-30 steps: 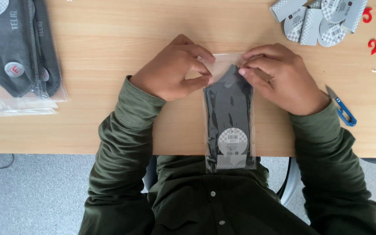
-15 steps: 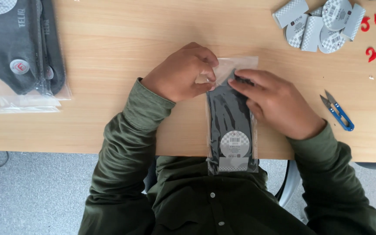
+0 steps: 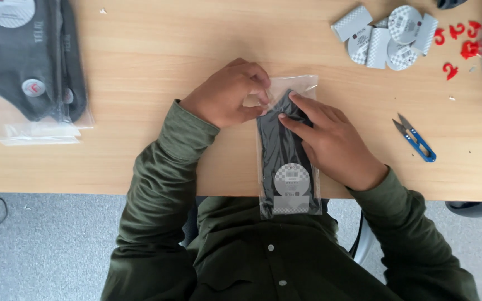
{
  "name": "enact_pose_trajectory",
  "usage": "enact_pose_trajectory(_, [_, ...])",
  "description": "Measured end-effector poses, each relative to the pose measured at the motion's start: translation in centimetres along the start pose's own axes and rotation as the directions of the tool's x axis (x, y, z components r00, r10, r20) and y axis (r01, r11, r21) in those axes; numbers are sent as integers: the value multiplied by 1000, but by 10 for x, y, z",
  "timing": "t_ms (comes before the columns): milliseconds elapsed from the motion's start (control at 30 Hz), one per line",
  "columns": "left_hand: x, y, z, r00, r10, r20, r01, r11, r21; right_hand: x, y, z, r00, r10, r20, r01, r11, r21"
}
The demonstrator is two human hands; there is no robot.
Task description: Attaching cardboard tags to socks, placing them in plastic bags, and trimming loose threads with a small cutter.
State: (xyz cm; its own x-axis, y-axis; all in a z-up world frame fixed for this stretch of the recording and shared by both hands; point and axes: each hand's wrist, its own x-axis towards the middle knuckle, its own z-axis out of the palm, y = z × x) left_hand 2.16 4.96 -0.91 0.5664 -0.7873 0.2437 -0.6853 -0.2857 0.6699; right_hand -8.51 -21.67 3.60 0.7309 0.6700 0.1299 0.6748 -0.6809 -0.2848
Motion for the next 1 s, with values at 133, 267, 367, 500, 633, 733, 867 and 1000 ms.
enact_pose_trajectory(133, [-5, 17, 0, 996, -86, -32, 86, 996, -9, -3, 0, 14, 994, 104, -43, -98, 987, 128])
enact_pose_trajectory(267, [-40, 47, 24, 959, -5, -285, 68, 975, 213, -26, -3, 10, 975, 84, -205, -24, 959, 282])
enact_pose_trajectory(367, [-77, 109, 35, 953, -42, -301, 31, 999, -43, -64, -8, 5, 933, 246, -262, -147, 927, 346])
enact_pose_trajectory(500, [-105, 150, 69, 977, 55, -206, -32, 993, 109, -88, -21, 13, 866, 344, -362, -195, 900, 389])
enact_pose_trajectory(633, [-93, 156, 80, 907, 154, -392, -33, 954, 299, -82, -31, 10, 858, 277, -433, -38, 874, 485])
enact_pose_trajectory(733, [-68, 177, 60, 801, 173, -574, -194, 981, 24, -83, -36, 12, 822, 294, -488, 161, 702, 694])
enact_pose_trajectory(867, [-36, 186, 34, 695, -38, -718, -101, 983, -150, -90, -39, 34, 801, 383, -460, 284, 433, 855])
enact_pose_trajectory(1000, [-6, 143, 38, 660, -399, -636, -68, 812, -579, -77, -38, 52, 801, 481, -357, 164, 397, 903])
